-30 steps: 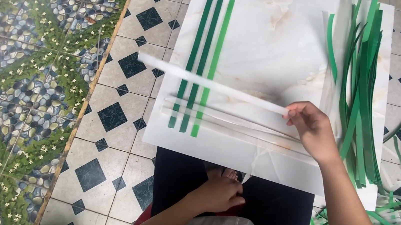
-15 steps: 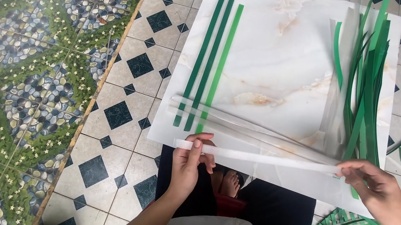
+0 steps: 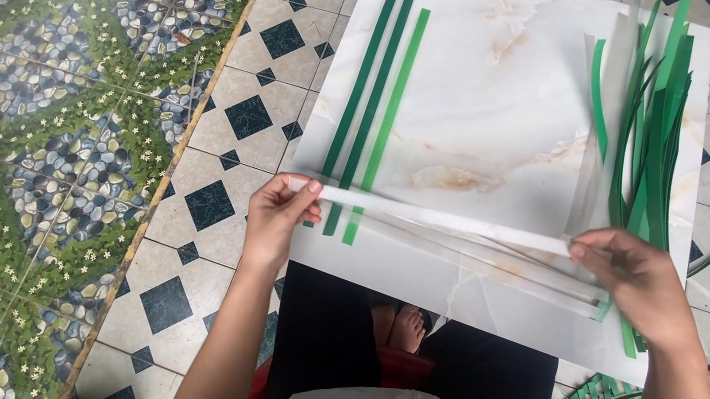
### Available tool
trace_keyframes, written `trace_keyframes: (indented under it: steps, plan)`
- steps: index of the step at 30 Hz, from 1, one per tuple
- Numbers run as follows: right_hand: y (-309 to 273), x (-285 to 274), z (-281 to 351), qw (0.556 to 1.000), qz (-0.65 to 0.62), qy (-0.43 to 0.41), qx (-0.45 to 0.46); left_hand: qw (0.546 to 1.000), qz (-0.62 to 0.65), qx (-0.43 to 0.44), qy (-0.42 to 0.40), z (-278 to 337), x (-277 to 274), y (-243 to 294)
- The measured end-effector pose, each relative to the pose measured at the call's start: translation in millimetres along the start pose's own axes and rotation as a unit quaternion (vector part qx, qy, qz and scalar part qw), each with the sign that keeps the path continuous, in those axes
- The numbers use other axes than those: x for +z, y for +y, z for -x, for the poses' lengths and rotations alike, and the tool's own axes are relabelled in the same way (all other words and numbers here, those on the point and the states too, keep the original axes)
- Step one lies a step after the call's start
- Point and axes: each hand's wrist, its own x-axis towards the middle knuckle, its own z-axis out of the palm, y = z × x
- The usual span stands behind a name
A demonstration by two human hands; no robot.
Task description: Laying out and aligning green and white plastic strips on a white board, likely as a precursor to weaving.
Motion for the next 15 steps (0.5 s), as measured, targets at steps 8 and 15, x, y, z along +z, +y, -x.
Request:
trace_keyframes:
  steps: [8,15]
  plan:
    - [7,13,-45,0.998,-0.015,0.028,0.057,0.990,-0.127,-0.034,-0.044,-80,-32,-9]
    - [-9,19,-45,0.992,0.075,-0.017,0.099,0.959,-0.277,-0.031,-0.055,-92,-38,3]
